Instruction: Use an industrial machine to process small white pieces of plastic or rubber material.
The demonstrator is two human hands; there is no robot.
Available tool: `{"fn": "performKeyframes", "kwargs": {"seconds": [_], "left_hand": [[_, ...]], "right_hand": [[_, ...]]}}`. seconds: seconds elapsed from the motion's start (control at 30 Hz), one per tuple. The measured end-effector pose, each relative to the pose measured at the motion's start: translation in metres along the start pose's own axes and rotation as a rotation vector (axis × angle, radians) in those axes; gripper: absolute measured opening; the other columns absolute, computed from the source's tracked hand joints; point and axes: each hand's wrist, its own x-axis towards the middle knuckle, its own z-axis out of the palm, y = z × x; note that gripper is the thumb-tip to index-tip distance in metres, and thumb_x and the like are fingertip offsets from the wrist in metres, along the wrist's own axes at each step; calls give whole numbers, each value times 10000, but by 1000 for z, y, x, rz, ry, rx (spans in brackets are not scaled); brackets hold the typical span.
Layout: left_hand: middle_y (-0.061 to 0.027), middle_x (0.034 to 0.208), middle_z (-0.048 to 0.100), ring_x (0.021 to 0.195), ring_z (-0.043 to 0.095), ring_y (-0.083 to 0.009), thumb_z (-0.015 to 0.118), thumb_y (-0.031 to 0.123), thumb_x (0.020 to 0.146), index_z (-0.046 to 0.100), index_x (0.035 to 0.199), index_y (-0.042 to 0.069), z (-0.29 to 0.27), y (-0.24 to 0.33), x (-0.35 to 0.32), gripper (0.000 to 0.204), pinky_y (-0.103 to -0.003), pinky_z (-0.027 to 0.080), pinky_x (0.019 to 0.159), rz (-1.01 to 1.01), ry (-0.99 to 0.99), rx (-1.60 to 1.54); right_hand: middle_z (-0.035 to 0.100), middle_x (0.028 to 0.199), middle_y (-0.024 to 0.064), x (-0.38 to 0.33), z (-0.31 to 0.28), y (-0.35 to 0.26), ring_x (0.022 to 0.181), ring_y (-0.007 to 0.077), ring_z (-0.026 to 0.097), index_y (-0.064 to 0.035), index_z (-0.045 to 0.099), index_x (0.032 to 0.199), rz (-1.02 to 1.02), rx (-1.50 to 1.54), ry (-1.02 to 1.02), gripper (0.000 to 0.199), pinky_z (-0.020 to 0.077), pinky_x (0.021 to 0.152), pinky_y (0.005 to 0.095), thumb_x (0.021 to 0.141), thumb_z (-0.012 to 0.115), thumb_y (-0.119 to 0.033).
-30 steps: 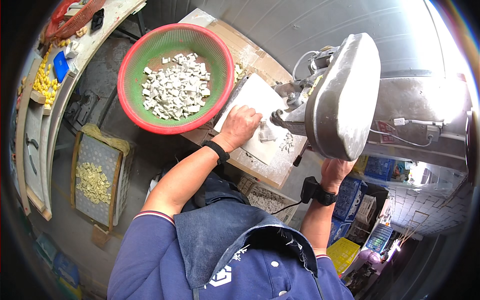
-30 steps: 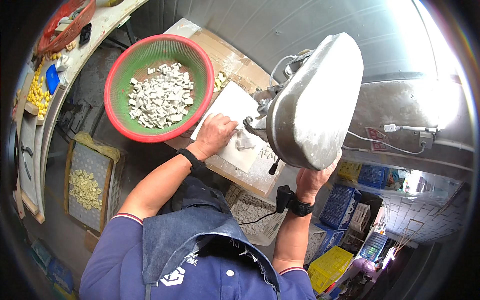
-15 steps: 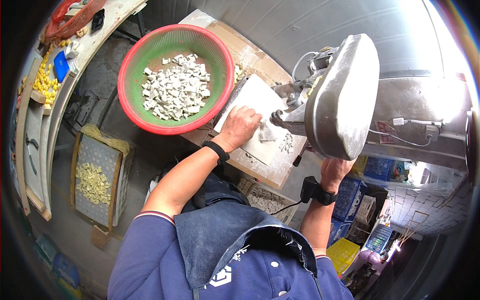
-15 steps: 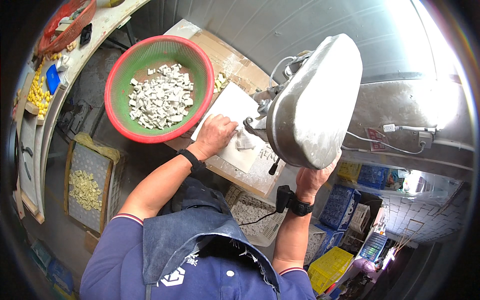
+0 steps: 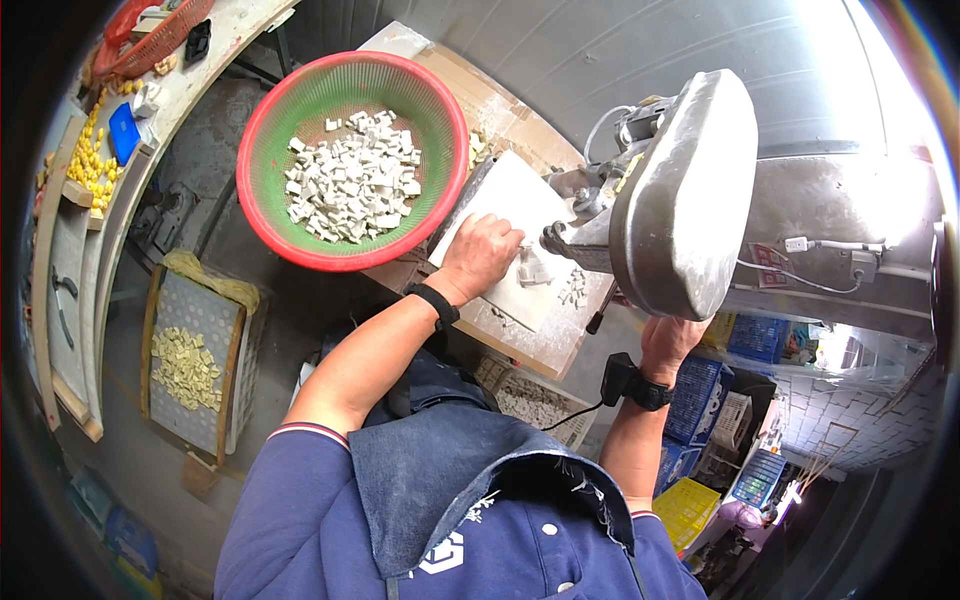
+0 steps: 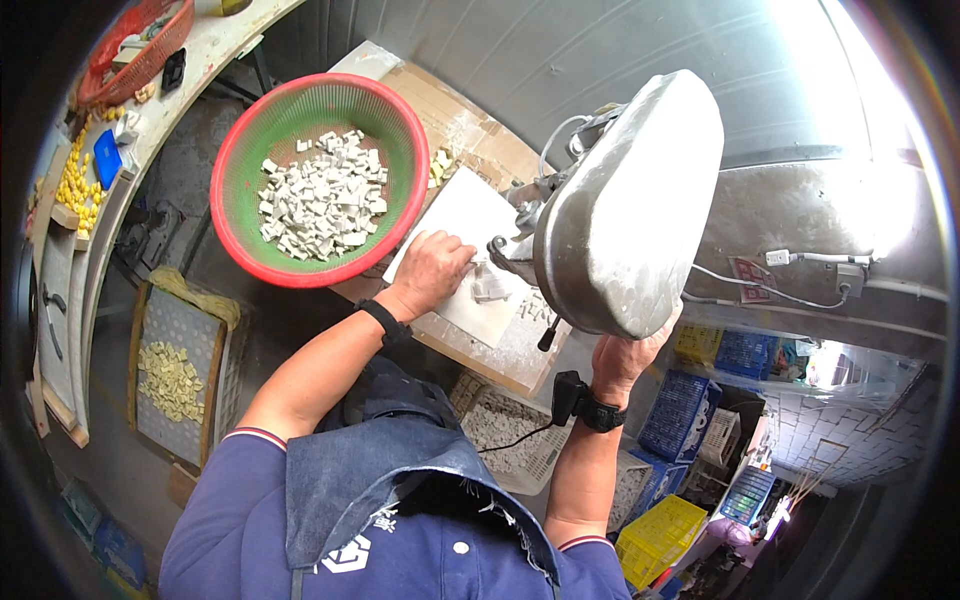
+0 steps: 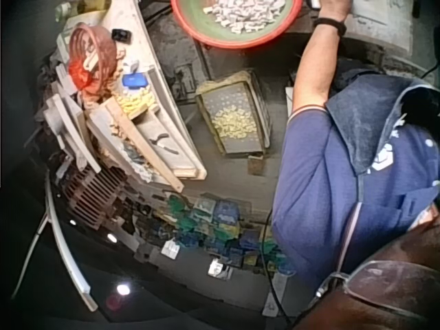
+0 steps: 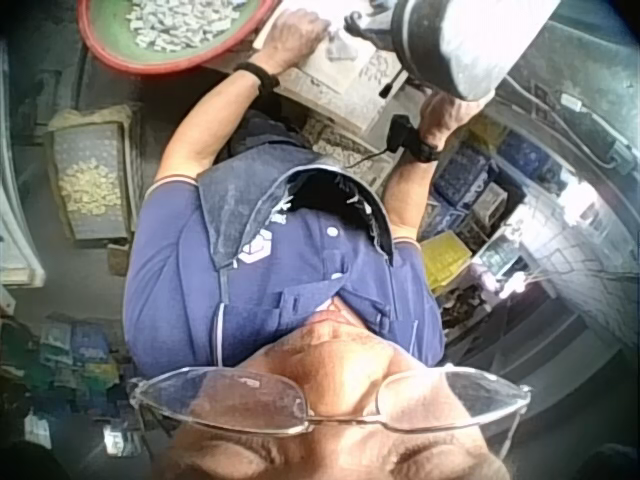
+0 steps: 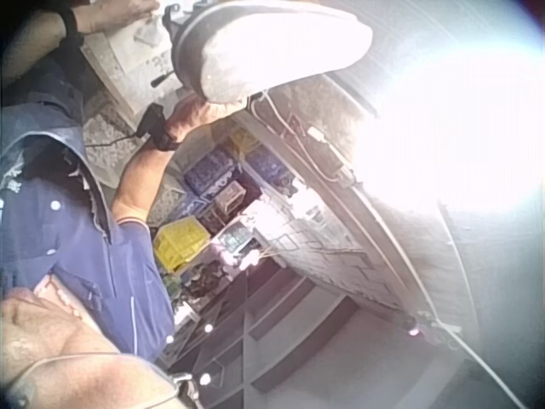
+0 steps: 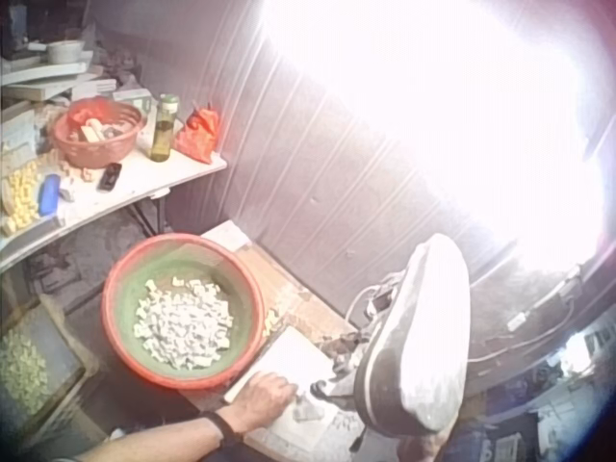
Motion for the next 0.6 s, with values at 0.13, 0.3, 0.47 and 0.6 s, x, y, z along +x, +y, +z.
{"fn": "performKeyframes", "kwargs": {"seconds": [0.13,0.3,0.47,0.6], "left_hand": [[-32,757,602,797,606,-215,626,133,813,652,816,123,-1,1,0,28,-369,450,746,-6,-5,17],[-31,753,599,792,602,-211,624,133,813,654,818,125,-1,0,0,32,-362,440,737,-7,-8,12],[-31,781,598,795,593,-216,673,160,824,685,929,115,0,-1,-2,115,-370,434,734,-16,-60,16],[-30,777,597,793,593,-215,670,165,827,686,926,117,0,-1,-2,111,-369,433,734,-13,-53,21]], "right_hand": [[576,1271,94,-1,-2,1,1183,194,560,-25,447,1316,9,1,-6,528,440,1049,365,935,718,-268],[569,1267,92,-2,-3,1,1181,198,556,-32,431,1311,12,-1,-5,571,435,1052,370,912,749,-290],[571,1259,90,-2,-7,5,1179,197,556,-36,430,1312,5,-3,-24,585,436,1050,370,902,760,-290],[570,1251,88,-2,-5,3,1173,193,554,-35,430,1312,12,17,-15,578,438,1045,365,904,758,-279]]}}
